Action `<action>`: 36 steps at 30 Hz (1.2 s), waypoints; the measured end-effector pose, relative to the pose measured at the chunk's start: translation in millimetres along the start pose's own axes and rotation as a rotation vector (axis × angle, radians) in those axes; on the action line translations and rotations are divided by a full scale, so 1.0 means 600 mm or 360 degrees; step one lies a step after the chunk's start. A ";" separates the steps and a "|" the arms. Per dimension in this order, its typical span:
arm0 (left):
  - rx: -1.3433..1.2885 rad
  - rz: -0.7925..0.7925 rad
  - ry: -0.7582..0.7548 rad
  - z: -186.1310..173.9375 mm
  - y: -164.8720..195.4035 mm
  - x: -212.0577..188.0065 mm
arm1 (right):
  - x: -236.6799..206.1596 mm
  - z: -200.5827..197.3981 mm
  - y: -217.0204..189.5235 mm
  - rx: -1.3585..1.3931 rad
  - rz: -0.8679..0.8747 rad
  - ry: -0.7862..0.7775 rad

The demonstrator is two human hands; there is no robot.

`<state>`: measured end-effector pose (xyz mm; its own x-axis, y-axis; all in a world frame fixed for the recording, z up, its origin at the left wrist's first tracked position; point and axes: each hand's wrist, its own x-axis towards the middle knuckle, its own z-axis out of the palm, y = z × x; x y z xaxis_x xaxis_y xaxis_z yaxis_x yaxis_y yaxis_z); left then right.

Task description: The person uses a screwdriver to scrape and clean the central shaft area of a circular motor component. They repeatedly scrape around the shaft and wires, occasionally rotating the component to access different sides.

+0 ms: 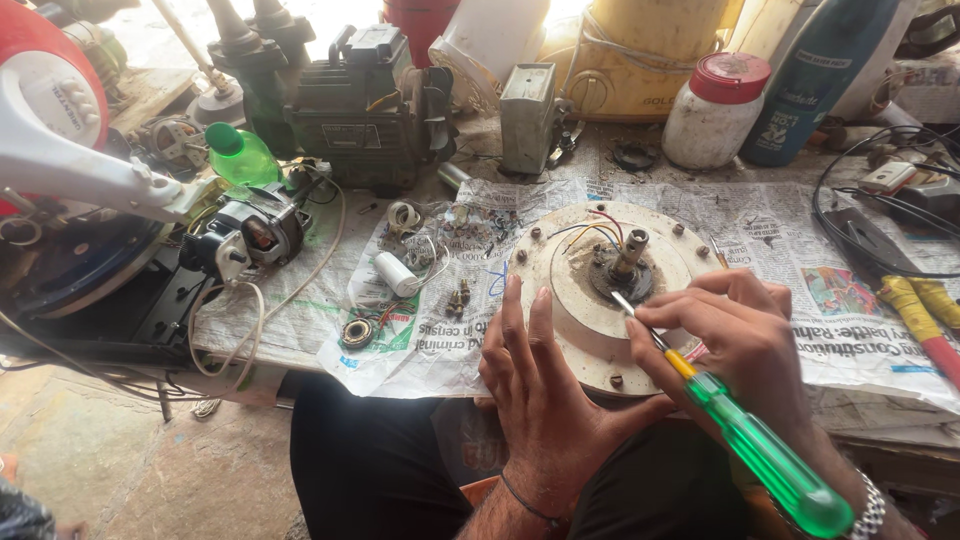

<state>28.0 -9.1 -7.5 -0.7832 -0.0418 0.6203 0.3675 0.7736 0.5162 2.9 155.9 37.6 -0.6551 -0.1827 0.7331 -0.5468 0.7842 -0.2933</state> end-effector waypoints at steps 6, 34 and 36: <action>0.0012 0.0072 0.0052 0.002 -0.002 -0.004 | -0.003 -0.001 -0.005 0.0006 0.0060 -0.0022; 0.0031 0.0086 0.0058 0.006 -0.013 0.001 | 0.022 -0.003 0.030 0.0381 0.0083 -0.0216; 0.0019 0.0070 0.0039 0.007 -0.012 0.000 | 0.022 0.013 0.031 0.0384 0.0087 -0.0188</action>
<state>23.3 -12.1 -13.4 -0.7541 -0.0230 0.6563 0.3949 0.7827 0.4811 -19.9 163.3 37.1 -0.7357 -0.2229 0.6395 -0.6079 0.6336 -0.4785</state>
